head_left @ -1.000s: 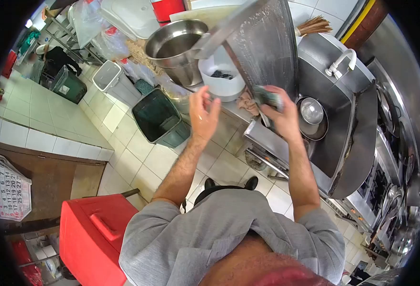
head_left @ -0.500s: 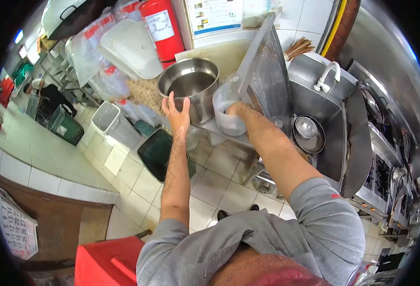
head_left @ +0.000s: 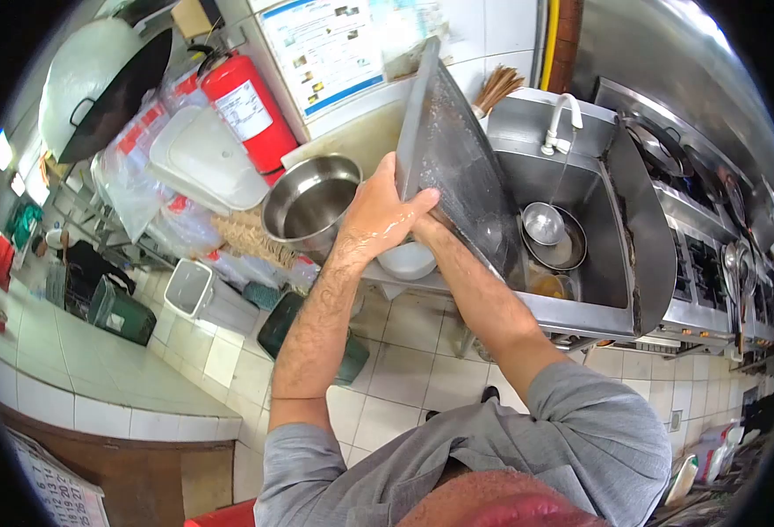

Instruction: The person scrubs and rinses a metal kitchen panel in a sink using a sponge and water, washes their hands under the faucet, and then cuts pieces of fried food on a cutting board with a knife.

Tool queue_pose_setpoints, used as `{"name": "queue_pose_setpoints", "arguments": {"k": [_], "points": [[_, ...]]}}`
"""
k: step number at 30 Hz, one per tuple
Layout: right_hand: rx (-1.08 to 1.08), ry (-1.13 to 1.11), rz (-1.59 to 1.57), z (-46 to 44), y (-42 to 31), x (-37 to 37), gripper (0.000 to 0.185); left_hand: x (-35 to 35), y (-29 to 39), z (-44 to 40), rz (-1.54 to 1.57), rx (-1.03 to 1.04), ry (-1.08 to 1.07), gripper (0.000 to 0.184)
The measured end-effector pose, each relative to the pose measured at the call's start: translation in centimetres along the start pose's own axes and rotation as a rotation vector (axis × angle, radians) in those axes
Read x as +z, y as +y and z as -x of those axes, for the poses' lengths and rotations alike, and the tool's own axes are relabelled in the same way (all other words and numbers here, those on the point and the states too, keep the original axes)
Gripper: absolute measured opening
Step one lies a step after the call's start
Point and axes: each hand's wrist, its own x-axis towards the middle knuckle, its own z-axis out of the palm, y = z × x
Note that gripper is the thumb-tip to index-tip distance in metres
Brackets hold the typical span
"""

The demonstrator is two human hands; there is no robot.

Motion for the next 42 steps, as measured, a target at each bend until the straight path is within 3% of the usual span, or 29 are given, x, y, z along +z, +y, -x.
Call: {"name": "queue_pose_setpoints", "arguments": {"k": [3, 6, 8, 9, 11, 15, 18, 20, 21, 23, 25, 26, 27, 28, 30, 31, 32, 35, 36, 38, 41, 42], "points": [[-0.069, -0.017, -0.202, 3.9, -2.0, -0.9, 0.038, 2.1, -1.7, -1.5, 0.182, 0.050, 0.022, 0.059], [-0.145, -0.170, -0.136, 5.9, -1.2, -4.1, 0.043, 3.4, -0.3, -2.5, 0.229, 0.013, 0.023, 0.063], [0.104, -0.400, -0.303, 8.1, -0.3, -8.0, 0.039, 3.9, 0.3, -2.8, 0.228, 0.009, 0.020, 0.064], [0.123, -0.422, -0.294, 9.1, 0.3, -10.1, 0.037, 3.9, 0.8, -2.8, 0.241, 0.053, 0.017, 0.065], [0.201, -0.223, -0.358, 11.4, 1.2, -14.0, 0.038, 3.5, 1.2, -3.5, 0.247, 0.104, 0.016, 0.065], [0.146, -0.071, -0.987, 12.0, 1.0, -18.7, 0.030, 1.8, -1.2, -4.9, 0.242, 0.082, 0.005, 0.064], [-0.094, 0.025, -1.085, 8.8, -1.1, -16.8, 0.026, -0.2, -2.2, -3.8, 0.288, 0.013, -0.054, 0.064], [-0.153, 0.182, -1.143, 6.4, -3.4, -13.0, 0.021, -1.3, -1.3, -2.6, 0.187, -0.190, -0.103, 0.056], [-0.187, 0.107, -1.175, 4.8, -3.4, -11.4, 0.017, -1.1, -1.0, -2.7, 0.183, -0.196, -0.095, 0.056], [-0.198, 0.214, -1.217, 3.1, -5.3, -7.2, 0.015, 0.1, -0.3, -3.0, -0.647, 0.031, 0.050, 0.040], [-0.243, -0.041, -1.136, 0.6, -5.0, -4.3, 0.019, 0.4, -0.1, -3.6, -0.636, 0.013, 0.072, 0.030], [-0.188, 0.124, -1.055, 1.8, -7.5, -2.1, 0.026, 0.2, -0.3, -3.8, -0.608, -0.024, 0.042, 0.036], [-0.192, 0.116, -1.043, 1.7, -8.9, -1.0, 0.037, 0.2, -0.5, -4.0, -0.580, -0.062, 0.015, 0.041], [-0.271, 0.154, -0.962, 0.5, -9.7, 0.1, 0.040, 0.3, -1.1, -3.8, -0.580, 0.023, 0.047, 0.043], [-0.334, 0.171, -0.888, -3.5, -10.0, 0.4, 0.043, 0.8, -0.2, -3.4, -0.630, -0.023, 0.073, 0.044], [-0.417, 0.332, -0.825, -7.4, -10.0, 0.1, 0.043, 1.0, 0.5, -3.5, -0.668, -0.059, 0.090, 0.046], [-0.493, 0.492, -0.756, -11.5, -10.6, -0.4, 0.043, 1.1, 1.0, -3.6, -0.682, -0.081, 0.099, 0.046], [-0.357, 0.430, -0.677, -23.0, -15.6, -7.7, 0.049, 1.8, 1.5, -4.0, -0.663, -0.171, 0.134, 0.047], [-0.503, 0.489, -0.650, -28.5, -15.4, -9.0, 0.053, 2.0, 1.4, -4.2, -0.686, -0.149, 0.160, 0.047], [-0.359, 0.416, -0.754, -34.2, -16.3, -11.5, 0.064, 2.6, 2.1, -4.5, -0.698, -0.236, 0.209, 0.048], [-0.401, 0.442, -0.523, -36.2, -15.5, -12.8, 0.060, 3.1, 2.0, -4.9, -0.667, -0.342, 0.271, 0.050], [-0.514, 0.517, -0.525, -37.3, -14.7, -13.8, 0.055, 3.4, 2.1, -5.1, -0.609, -0.361, 0.334, 0.054]]}}
